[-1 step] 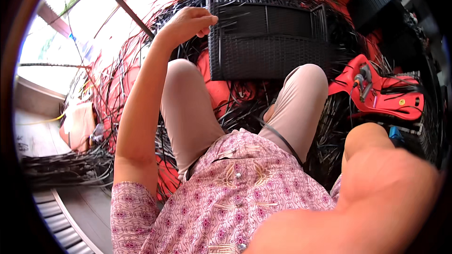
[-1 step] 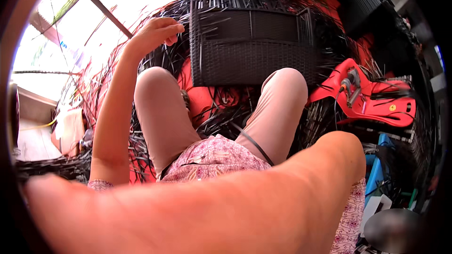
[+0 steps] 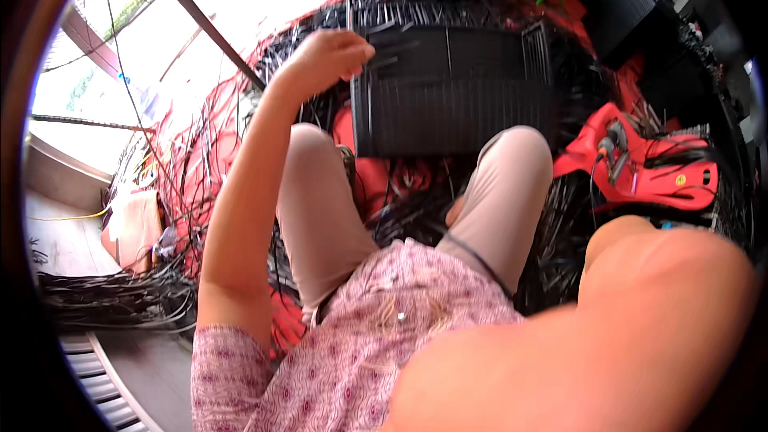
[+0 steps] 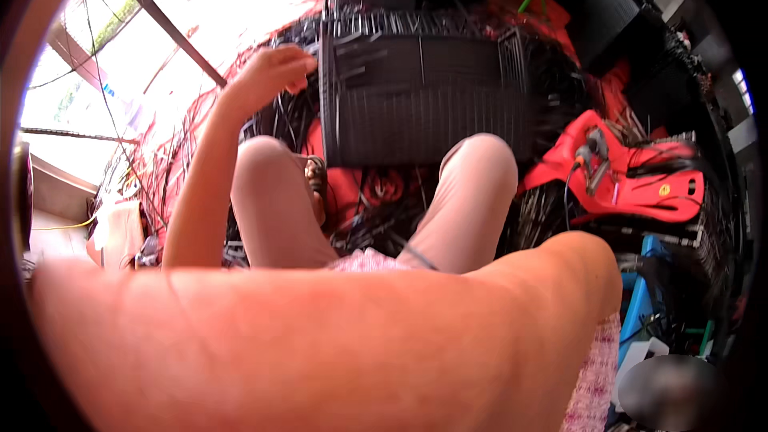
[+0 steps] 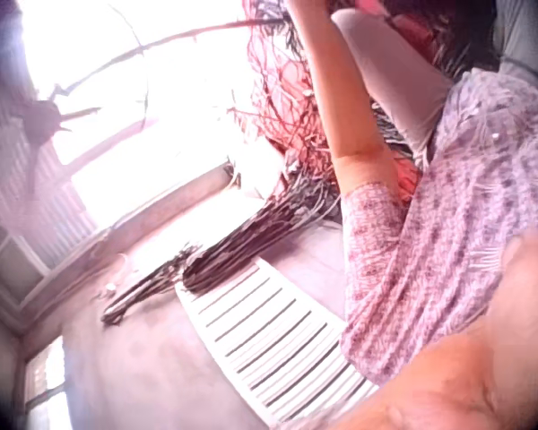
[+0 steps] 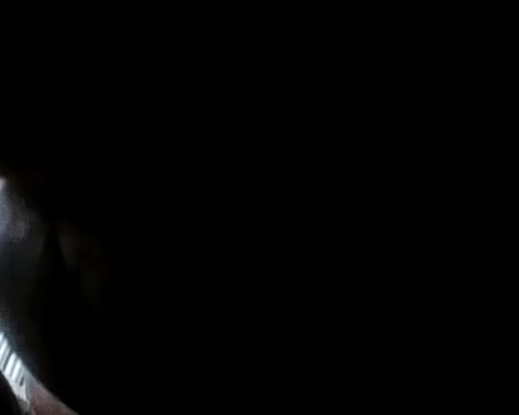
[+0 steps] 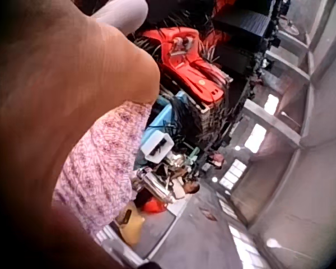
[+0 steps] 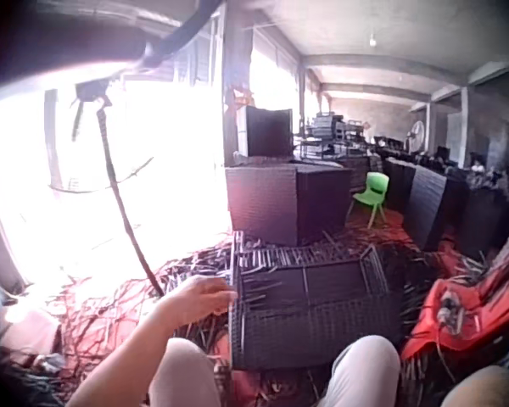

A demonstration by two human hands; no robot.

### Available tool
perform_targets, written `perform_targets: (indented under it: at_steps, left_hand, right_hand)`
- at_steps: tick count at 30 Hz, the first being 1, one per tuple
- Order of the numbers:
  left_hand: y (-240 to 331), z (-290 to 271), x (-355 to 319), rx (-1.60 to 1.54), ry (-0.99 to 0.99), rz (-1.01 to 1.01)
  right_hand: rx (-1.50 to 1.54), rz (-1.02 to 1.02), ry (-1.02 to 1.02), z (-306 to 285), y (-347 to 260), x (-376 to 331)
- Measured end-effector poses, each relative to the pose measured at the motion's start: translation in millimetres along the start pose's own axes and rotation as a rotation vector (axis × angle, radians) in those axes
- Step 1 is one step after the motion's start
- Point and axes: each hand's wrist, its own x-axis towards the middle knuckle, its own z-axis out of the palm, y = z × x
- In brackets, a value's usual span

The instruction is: The person weaves dark plastic strips through a wicker frame, using a small tool to guide the material and a staple gun to secure the ends.

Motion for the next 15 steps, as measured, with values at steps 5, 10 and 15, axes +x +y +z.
perform_targets:
  at_steps: [5,10,15]
  left_hand:
    - [19,8,14,0.043,0.008,0.114]
    - [4,-23,-23,-0.022,0.154,-0.026]
    - [-24,-35,6,-0.227,0.348,0.038]
  right_hand:
    - [-0.1,-0.002,0.055,-21,34,-9]
    - [-0.14,-0.085,0.21,-20,82,-12]
    - [-0.213,-0.196,0.355,-27,100,4]
